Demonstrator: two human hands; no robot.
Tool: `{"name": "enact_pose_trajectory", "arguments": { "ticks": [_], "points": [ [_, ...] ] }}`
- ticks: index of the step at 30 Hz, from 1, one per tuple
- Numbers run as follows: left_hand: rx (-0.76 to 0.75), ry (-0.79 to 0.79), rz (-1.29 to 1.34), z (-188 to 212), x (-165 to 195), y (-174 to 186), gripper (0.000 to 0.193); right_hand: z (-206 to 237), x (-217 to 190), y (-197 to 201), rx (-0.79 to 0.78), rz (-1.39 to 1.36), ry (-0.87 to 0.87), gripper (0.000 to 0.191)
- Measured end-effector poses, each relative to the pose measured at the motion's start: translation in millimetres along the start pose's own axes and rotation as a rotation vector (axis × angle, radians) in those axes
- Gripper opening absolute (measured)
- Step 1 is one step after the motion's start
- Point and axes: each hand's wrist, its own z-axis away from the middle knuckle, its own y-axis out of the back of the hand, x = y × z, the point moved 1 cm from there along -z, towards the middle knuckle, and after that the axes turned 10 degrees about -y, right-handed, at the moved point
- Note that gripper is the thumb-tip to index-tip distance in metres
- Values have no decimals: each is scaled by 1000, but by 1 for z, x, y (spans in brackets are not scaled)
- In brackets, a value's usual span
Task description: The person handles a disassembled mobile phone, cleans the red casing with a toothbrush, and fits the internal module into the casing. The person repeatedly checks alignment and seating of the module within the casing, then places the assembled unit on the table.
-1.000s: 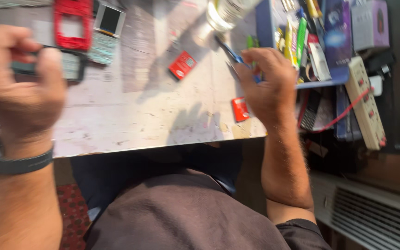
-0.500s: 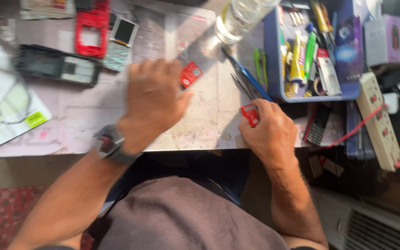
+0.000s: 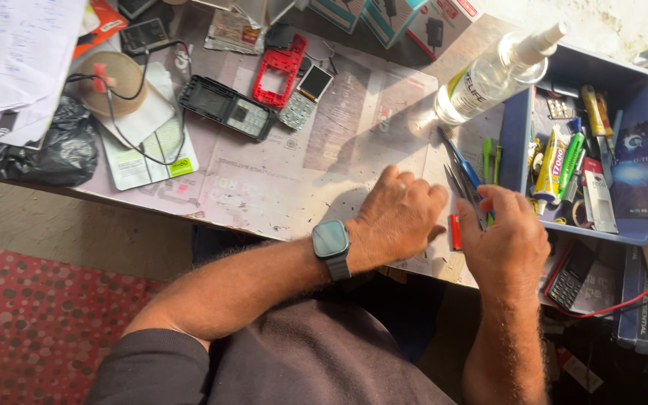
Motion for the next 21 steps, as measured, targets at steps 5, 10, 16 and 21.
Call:
{"name": "enact_pose_trajectory", "arguments": {
  "ticks": [5,10,16,21],
  "points": [
    [133,13,77,26,-23,35,25,-19,-37,-3,-48,-73,85,30],
    [334,169,-28,79,-75,88,24,-35,-84,-24,-232,-163,222,31],
    [597,237,-142,126,-95,123,9,-64,-133,-60,-302,-231,351,28],
    [725,223,-89,136,-99,125,10,-86,-163,-85,-306,-289,553,40]
  ]
}}
